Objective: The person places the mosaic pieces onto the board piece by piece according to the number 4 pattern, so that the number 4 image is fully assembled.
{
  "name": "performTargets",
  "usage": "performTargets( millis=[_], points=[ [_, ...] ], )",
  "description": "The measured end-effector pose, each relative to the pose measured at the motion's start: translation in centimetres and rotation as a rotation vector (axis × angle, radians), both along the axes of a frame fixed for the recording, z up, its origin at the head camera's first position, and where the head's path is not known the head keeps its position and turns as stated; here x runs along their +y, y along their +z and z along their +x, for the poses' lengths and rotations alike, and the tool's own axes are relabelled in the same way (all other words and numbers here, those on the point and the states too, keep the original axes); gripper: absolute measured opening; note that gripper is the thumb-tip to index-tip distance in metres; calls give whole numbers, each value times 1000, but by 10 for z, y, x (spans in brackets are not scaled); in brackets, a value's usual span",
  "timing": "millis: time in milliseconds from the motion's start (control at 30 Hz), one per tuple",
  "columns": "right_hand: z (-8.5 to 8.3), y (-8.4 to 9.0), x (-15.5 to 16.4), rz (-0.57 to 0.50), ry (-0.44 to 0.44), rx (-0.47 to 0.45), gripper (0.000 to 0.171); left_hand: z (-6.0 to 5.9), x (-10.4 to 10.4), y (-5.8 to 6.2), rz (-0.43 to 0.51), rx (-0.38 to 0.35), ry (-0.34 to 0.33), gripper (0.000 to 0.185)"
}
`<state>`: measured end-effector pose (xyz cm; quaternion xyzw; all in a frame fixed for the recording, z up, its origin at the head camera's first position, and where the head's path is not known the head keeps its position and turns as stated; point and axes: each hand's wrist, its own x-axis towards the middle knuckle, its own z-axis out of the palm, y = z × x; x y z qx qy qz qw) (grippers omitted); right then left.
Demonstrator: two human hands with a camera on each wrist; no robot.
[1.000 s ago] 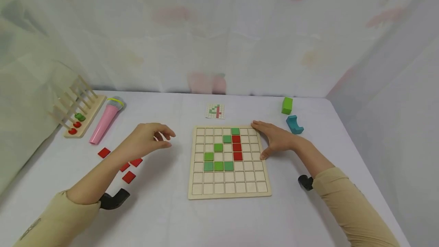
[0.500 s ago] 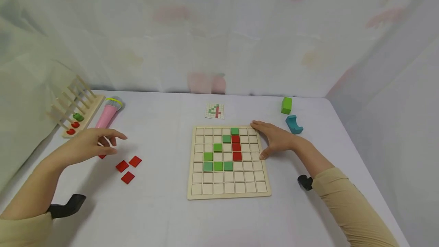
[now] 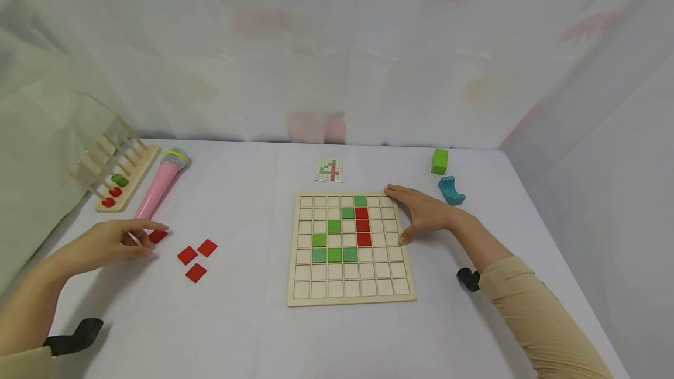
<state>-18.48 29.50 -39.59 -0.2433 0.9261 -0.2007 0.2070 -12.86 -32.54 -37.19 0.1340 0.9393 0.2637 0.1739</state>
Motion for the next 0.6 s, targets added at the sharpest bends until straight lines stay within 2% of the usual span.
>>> performTargets(
  millis=[233,367,600],
  points=[
    [-1,-1,0,-3,3,-1,120,0,-5,-10,-25,2,-9,52],
    [0,-1,0,0,-1,-1,120,-1,-6,-11,-49,21,-3,50],
    [0,0,-1,-4,-1,-2,121,-1,-6,-11,-37,-39,83,36]
  ],
)
